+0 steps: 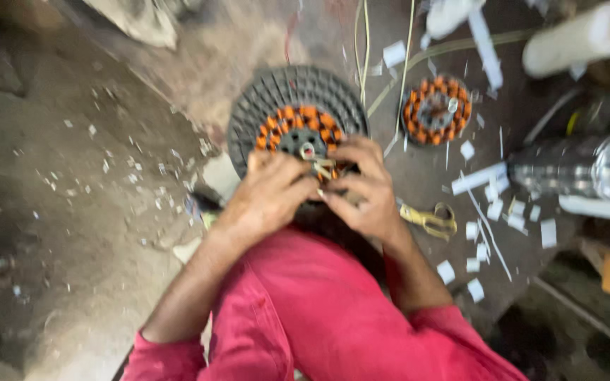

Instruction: The person winds thin white wire around the slots of a circular motor stator, using their hands to guide and secure the wire. They use scissors to cut the wire and a small wooden stick to push the wire into place. The person works on a single stator throughout the clip.

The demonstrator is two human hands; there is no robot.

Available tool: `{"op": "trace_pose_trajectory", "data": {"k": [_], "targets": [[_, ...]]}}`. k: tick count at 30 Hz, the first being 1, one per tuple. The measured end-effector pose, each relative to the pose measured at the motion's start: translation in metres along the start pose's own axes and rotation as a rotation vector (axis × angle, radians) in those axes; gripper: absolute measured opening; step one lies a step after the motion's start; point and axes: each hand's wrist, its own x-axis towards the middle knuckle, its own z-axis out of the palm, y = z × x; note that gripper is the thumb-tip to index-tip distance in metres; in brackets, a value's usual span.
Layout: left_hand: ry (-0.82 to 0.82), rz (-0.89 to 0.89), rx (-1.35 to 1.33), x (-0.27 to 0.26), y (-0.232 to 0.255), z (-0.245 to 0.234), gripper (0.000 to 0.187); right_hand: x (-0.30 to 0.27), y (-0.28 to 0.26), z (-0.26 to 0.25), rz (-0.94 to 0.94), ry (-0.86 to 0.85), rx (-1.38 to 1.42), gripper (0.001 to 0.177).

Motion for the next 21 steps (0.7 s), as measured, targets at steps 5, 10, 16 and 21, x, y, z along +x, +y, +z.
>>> {"op": "trace_pose_trajectory", "data": {"k": [5, 10, 16, 21], "targets": [[0.070, -0.003, -0.045, 0.005, 0.006, -0.003, 0.031, 0.008, -0.004, -0.005, 0.012, 0.031, 0.109, 0.025], [0.329, -0.360, -0.052, -0.010, 0.030, -0.012, 0.054, 0.012, 0.001, -0.011, 0.114, 0.157, 0.134, 0.035], [0.325, -0.449, -0.212, -0.003, 0.029, -0.014, 0.052, -0.004, -0.008, -0.001, 0.175, 0.209, -0.053, 0.020], [0.378, -0.240, -0.016, 0.012, 0.023, -0.008, 0.040, -0.012, -0.024, 0.007, 0.179, 0.307, -0.045, 0.016]]}}
